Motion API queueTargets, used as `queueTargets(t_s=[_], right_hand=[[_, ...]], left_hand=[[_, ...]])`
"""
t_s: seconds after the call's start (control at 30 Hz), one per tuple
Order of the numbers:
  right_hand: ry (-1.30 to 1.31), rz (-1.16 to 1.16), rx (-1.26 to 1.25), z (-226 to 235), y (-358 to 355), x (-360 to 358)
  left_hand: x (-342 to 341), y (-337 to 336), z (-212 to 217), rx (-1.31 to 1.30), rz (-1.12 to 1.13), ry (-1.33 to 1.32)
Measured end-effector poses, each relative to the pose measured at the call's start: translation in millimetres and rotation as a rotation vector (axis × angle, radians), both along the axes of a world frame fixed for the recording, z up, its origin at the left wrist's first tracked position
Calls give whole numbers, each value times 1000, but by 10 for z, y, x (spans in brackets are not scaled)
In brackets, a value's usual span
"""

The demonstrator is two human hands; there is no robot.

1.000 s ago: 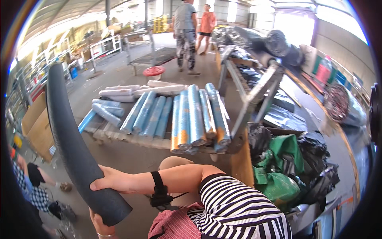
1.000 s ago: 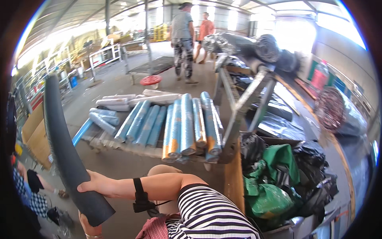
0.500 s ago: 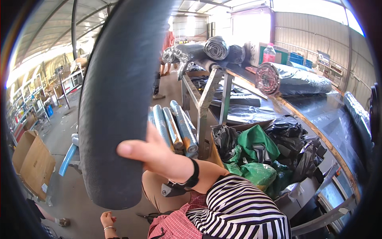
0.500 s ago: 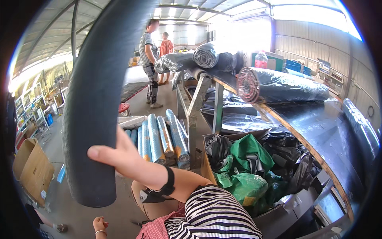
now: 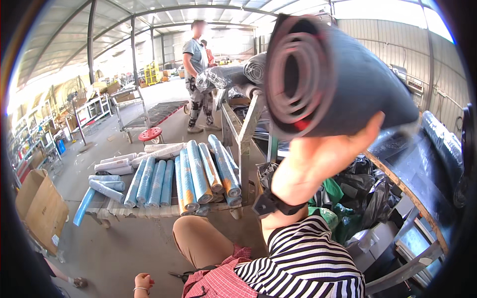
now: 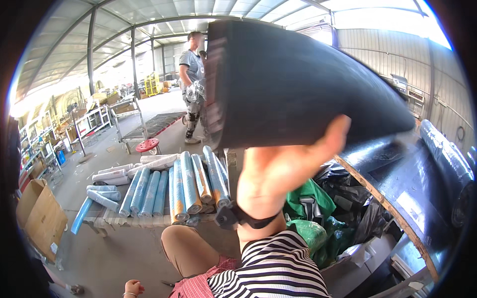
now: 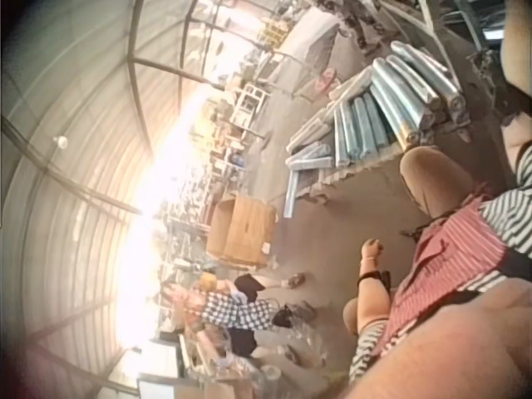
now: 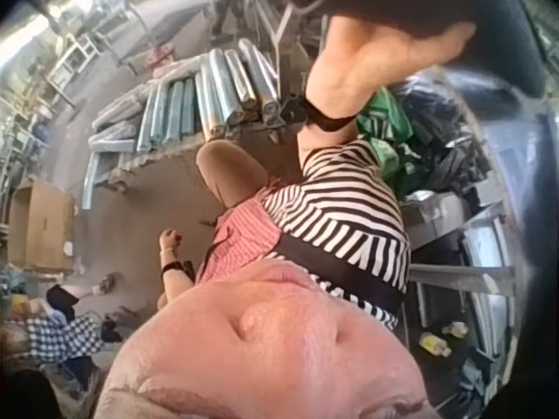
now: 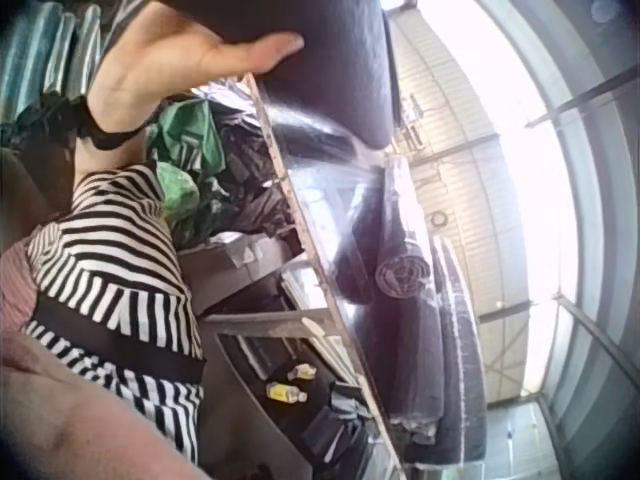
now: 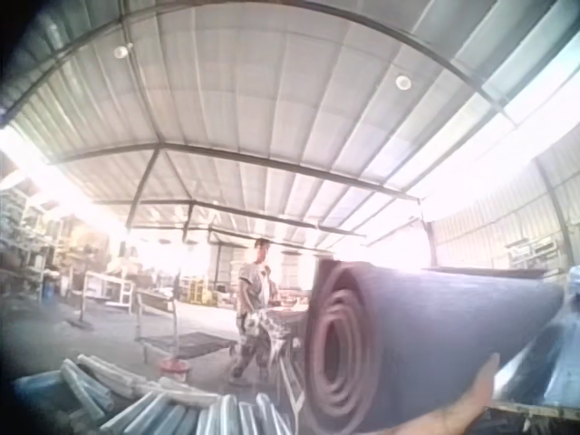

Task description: The recorder uses scissors to cut open grey plastic shipping bags and remove rolls of material.

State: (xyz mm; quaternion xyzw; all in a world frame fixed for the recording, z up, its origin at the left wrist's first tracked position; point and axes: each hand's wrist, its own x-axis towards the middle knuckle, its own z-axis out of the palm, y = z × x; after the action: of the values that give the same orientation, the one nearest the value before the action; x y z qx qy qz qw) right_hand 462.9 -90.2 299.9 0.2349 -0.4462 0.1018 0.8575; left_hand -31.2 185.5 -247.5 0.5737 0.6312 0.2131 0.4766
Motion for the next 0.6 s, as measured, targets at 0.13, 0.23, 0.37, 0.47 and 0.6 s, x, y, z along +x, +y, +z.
queueTargets(t_s=[0.13,0.23,0.37,0.47,0.6], right_hand=[[-131,172,173,-219,-88,9],[-202,300,172,-427,-38,-93],[-160,139,29,-531,-45,-38],[-195,119,-10,-608,5,45],[-261,99,-35,-680,132,54]], left_hand=[[83,-137,194,-65,-47,55],[143,-240,304,-14,-119,131],[129,-375,496,29,-159,223],[122,-485,618,12,-148,267],[139,-568,682,-46,-126,269]])
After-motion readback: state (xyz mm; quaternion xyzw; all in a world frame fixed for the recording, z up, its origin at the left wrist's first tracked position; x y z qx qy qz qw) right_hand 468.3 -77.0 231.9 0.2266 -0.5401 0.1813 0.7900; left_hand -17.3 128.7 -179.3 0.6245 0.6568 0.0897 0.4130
